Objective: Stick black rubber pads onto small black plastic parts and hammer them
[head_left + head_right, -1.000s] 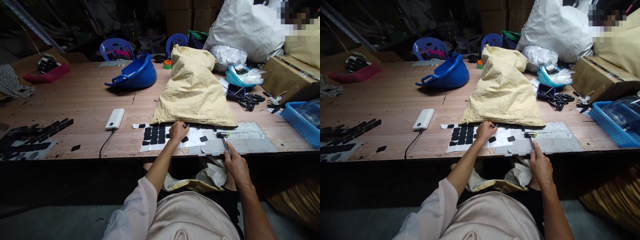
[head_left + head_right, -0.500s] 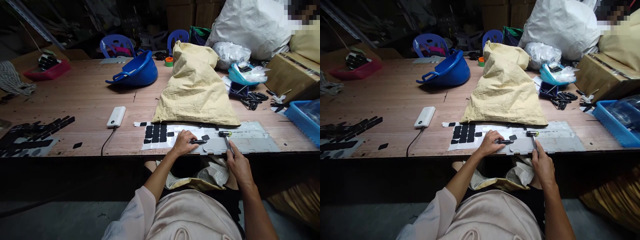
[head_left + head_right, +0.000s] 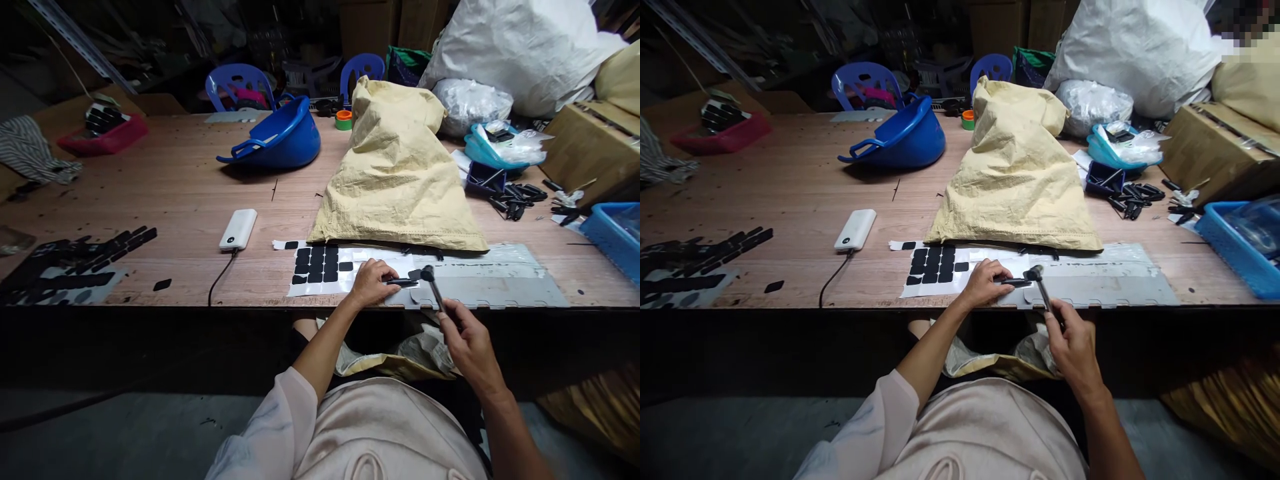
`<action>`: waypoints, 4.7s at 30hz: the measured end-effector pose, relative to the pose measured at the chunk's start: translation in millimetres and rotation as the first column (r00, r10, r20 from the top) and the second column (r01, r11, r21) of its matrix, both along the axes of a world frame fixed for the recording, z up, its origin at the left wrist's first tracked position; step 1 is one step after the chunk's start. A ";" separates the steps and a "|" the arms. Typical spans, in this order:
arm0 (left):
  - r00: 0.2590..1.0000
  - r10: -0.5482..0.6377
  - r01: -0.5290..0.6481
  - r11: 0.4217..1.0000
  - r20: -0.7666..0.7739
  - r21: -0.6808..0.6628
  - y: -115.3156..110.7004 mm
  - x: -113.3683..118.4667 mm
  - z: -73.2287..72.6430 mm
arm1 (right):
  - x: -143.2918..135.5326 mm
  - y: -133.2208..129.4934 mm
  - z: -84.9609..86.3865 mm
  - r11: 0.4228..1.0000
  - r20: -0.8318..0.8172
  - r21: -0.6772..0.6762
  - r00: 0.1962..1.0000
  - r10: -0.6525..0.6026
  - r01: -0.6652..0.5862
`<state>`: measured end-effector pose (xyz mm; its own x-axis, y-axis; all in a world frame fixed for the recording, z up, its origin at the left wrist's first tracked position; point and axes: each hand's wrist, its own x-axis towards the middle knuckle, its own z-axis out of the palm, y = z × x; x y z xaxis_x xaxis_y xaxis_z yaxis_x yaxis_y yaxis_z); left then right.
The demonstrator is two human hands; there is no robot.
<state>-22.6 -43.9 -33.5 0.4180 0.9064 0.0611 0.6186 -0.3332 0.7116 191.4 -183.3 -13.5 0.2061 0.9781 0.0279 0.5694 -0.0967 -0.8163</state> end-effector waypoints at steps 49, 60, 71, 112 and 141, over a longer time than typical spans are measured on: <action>0.998 -0.040 0.042 0.998 -0.040 0.052 -4.2 -3.2 3.7 | 44.0 22.8 -4.1 0.879 0.536 -0.053 0.756 -0.375 0.474; 0.952 -0.305 0.305 0.945 -0.017 0.120 -49.4 -29.2 -2.8 | 43.0 22.1 -1.7 0.882 0.539 -0.079 0.764 -0.354 0.464; 0.979 0.205 -0.203 0.966 0.002 0.159 19.4 48.2 13.5 | 39.9 23.7 0.6 0.882 0.575 -0.090 0.747 -0.334 0.463; 0.999 0.005 -0.003 0.997 -0.031 0.074 0.1 -2.6 -5.5 | 25.0 9.4 -9.8 0.965 -0.022 0.177 0.981 -0.191 0.192; 0.999 -0.011 0.015 0.996 -0.046 0.090 -0.7 -3.8 -5.3 | -28.2 2.6 -13.9 0.952 0.223 0.255 0.969 0.111 -0.168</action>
